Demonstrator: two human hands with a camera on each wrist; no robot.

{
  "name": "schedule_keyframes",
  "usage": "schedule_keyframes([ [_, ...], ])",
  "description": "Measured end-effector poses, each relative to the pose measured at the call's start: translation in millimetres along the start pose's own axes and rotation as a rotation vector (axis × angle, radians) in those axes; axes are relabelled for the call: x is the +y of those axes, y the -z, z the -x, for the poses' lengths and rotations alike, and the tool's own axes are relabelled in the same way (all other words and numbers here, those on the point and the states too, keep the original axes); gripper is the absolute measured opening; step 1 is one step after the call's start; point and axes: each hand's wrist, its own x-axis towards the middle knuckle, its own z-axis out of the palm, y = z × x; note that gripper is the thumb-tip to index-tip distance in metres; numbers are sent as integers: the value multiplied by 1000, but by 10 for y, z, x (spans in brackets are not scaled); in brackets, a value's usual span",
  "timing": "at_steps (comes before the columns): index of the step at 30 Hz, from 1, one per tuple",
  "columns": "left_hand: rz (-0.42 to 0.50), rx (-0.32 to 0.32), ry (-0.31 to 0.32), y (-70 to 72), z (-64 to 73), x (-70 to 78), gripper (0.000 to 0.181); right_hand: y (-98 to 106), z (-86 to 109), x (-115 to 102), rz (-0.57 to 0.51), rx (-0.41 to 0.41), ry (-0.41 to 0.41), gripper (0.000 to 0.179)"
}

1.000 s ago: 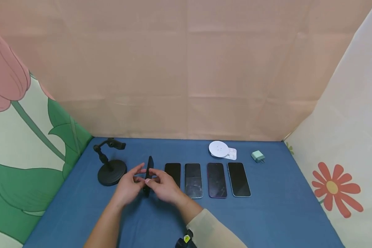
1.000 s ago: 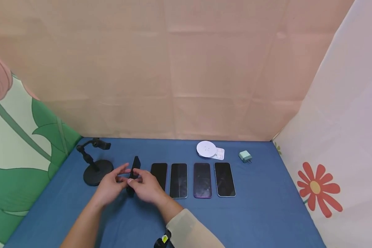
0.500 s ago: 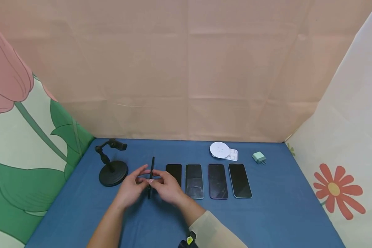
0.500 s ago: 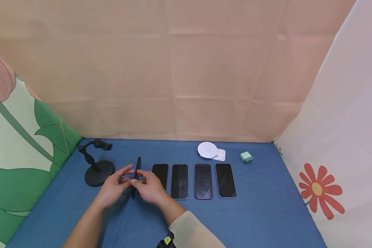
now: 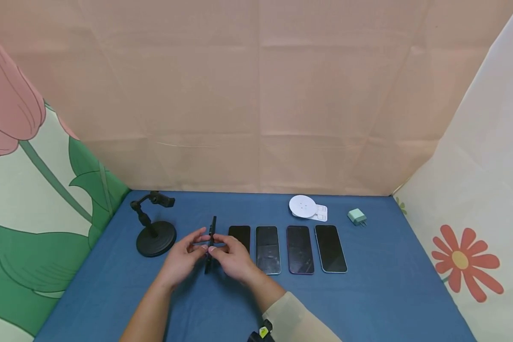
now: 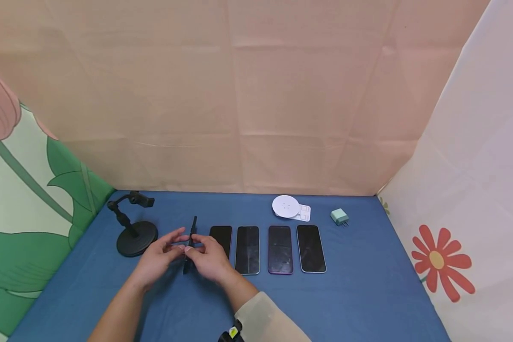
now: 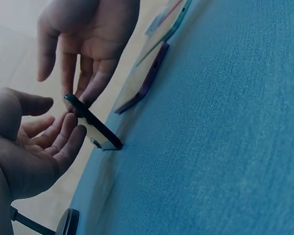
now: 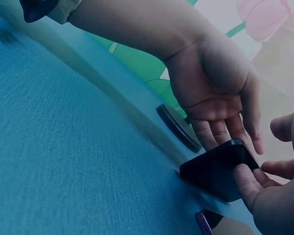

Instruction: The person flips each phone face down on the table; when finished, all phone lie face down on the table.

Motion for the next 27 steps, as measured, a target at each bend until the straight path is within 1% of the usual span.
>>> schedule_keyframes([
  [7, 9, -7, 19, 14, -21, -62, 55, 14, 17, 4, -17, 5, -17, 48],
  [14, -63, 11, 78, 26, -53, -134, 56, 36, 46, -4, -26, 17, -27, 49],
  [22, -24, 6, 127, 5, -91, -206, 59, 59, 78, 31, -39, 40, -32, 49],
  [27, 7, -17, 134, -13, -98, -217, 60, 91, 91, 67, -41, 42, -34, 50],
])
